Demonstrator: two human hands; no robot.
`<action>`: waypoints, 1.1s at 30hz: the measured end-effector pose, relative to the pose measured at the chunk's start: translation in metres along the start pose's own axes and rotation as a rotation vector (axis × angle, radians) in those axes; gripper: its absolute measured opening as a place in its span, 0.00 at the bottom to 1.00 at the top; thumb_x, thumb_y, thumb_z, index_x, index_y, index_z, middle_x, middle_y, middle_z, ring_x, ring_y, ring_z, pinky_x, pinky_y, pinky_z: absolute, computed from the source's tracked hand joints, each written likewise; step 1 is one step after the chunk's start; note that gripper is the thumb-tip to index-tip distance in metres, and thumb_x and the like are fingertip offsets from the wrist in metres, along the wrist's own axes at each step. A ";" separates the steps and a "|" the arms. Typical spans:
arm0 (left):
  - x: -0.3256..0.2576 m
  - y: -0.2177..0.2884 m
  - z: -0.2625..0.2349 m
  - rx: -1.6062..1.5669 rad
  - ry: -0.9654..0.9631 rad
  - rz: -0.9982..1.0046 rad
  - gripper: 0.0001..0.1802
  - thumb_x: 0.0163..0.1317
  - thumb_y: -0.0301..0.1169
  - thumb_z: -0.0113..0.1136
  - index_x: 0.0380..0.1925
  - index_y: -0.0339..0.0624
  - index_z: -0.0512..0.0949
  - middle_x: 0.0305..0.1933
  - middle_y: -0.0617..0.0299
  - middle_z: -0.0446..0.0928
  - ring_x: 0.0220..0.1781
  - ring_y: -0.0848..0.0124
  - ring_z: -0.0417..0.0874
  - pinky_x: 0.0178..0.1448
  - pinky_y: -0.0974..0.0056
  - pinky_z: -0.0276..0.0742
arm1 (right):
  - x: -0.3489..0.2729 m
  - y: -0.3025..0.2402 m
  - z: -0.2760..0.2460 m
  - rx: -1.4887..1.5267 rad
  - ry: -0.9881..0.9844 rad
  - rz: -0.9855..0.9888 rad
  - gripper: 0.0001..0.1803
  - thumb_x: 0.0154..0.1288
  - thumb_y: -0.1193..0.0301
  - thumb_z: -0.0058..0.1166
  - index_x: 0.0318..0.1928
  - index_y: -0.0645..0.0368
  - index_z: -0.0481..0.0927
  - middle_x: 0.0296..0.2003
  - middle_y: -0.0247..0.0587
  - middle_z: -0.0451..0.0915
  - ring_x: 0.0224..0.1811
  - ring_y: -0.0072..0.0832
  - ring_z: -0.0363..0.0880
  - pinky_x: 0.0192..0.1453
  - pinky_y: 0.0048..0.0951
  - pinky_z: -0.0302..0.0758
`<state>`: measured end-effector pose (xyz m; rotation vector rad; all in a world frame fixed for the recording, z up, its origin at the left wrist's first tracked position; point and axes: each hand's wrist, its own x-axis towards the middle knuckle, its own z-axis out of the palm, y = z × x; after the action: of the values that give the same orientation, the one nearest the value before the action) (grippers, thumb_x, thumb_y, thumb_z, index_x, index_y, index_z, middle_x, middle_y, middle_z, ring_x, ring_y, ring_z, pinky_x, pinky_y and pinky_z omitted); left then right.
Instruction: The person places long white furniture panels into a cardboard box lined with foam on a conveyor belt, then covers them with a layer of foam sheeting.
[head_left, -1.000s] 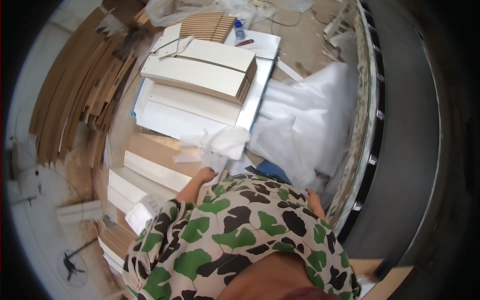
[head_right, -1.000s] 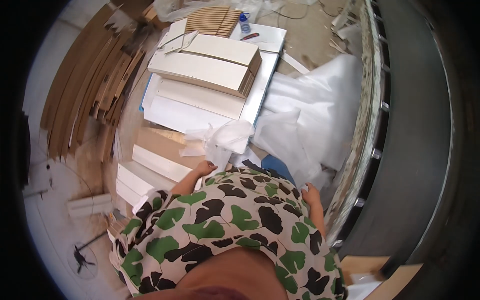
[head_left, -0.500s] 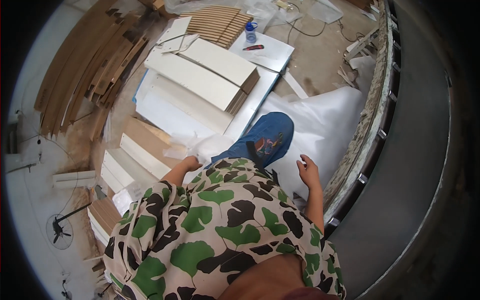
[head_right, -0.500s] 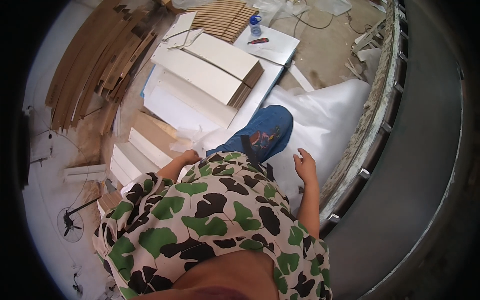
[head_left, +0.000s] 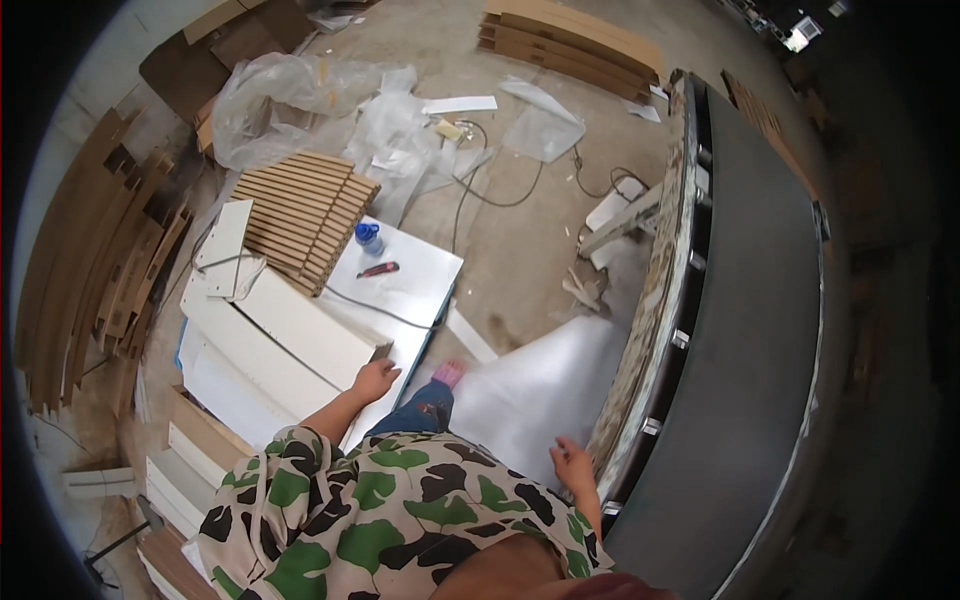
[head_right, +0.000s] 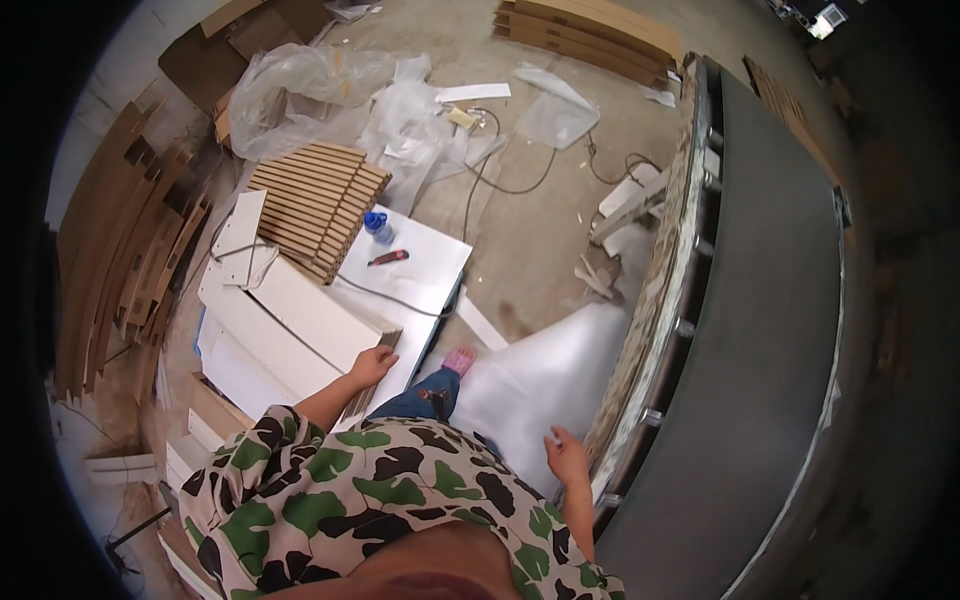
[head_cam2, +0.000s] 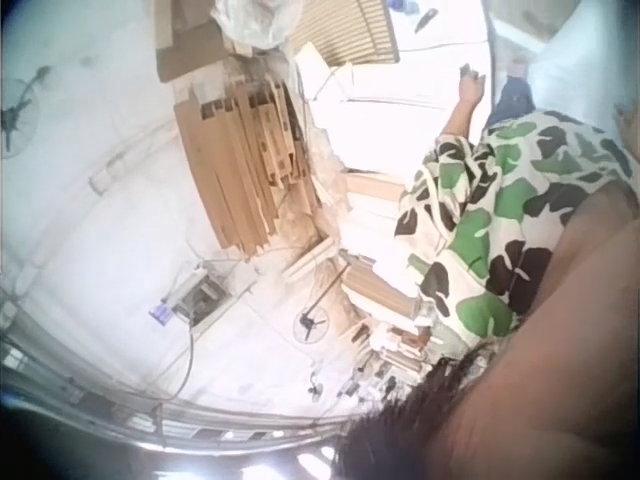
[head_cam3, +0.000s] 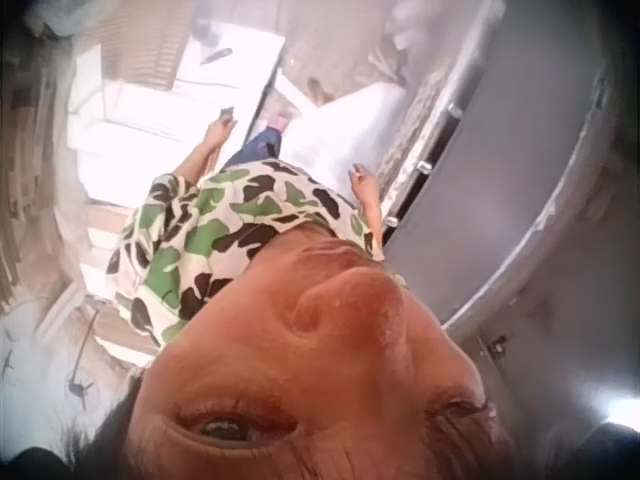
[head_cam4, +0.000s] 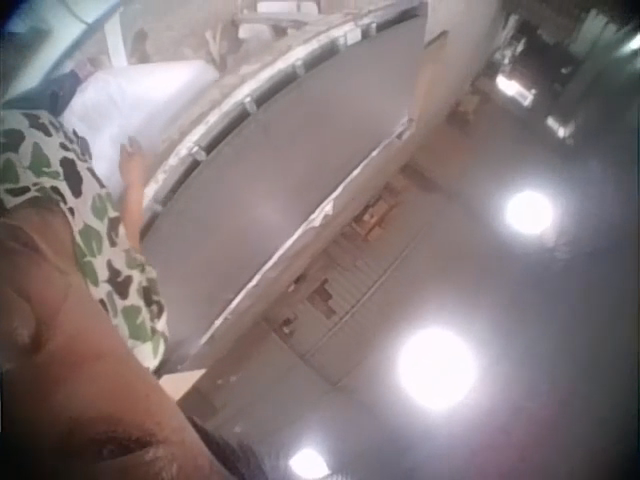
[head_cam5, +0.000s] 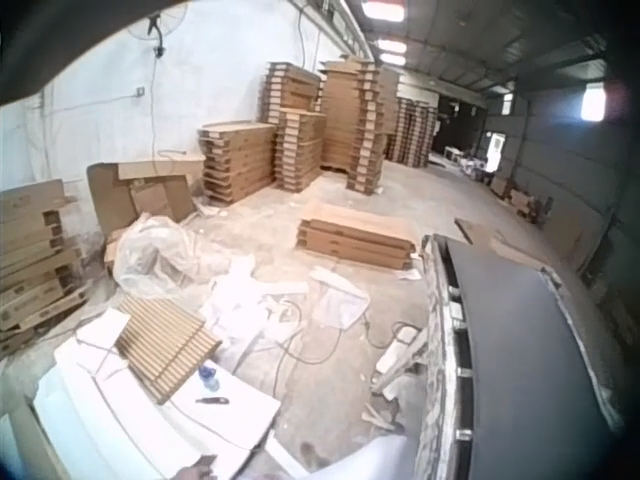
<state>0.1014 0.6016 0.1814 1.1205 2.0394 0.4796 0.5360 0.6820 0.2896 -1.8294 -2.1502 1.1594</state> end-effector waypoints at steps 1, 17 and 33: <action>0.025 0.022 -0.007 -0.007 0.016 -0.002 0.20 0.54 0.46 0.53 0.35 0.40 0.77 0.34 0.50 0.78 0.38 0.54 0.78 0.43 0.57 0.74 | 0.018 0.008 -0.003 -0.003 -0.066 0.028 0.17 0.55 0.64 0.53 0.42 0.62 0.76 0.31 0.52 0.78 0.31 0.43 0.78 0.38 0.34 0.74; 0.331 0.184 -0.070 -0.089 -0.079 0.057 0.23 0.54 0.47 0.56 0.39 0.38 0.77 0.37 0.51 0.79 0.40 0.62 0.80 0.44 0.62 0.73 | 0.473 -0.091 -0.140 0.006 -0.074 -0.375 0.14 0.56 0.64 0.51 0.38 0.61 0.78 0.31 0.52 0.78 0.33 0.43 0.78 0.39 0.35 0.74; 0.611 0.230 -0.172 -0.265 -0.366 -0.658 0.18 0.50 0.44 0.62 0.32 0.40 0.79 0.19 0.62 0.75 0.19 0.71 0.75 0.19 0.67 0.69 | 0.892 -0.195 -0.255 -0.111 -0.097 -0.440 0.12 0.55 0.65 0.47 0.35 0.60 0.77 0.32 0.51 0.77 0.35 0.46 0.76 0.40 0.41 0.71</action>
<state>-0.1076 1.2437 0.1741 0.3089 1.8137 0.1797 0.2616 1.5880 0.2351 -1.2518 -2.5393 1.0586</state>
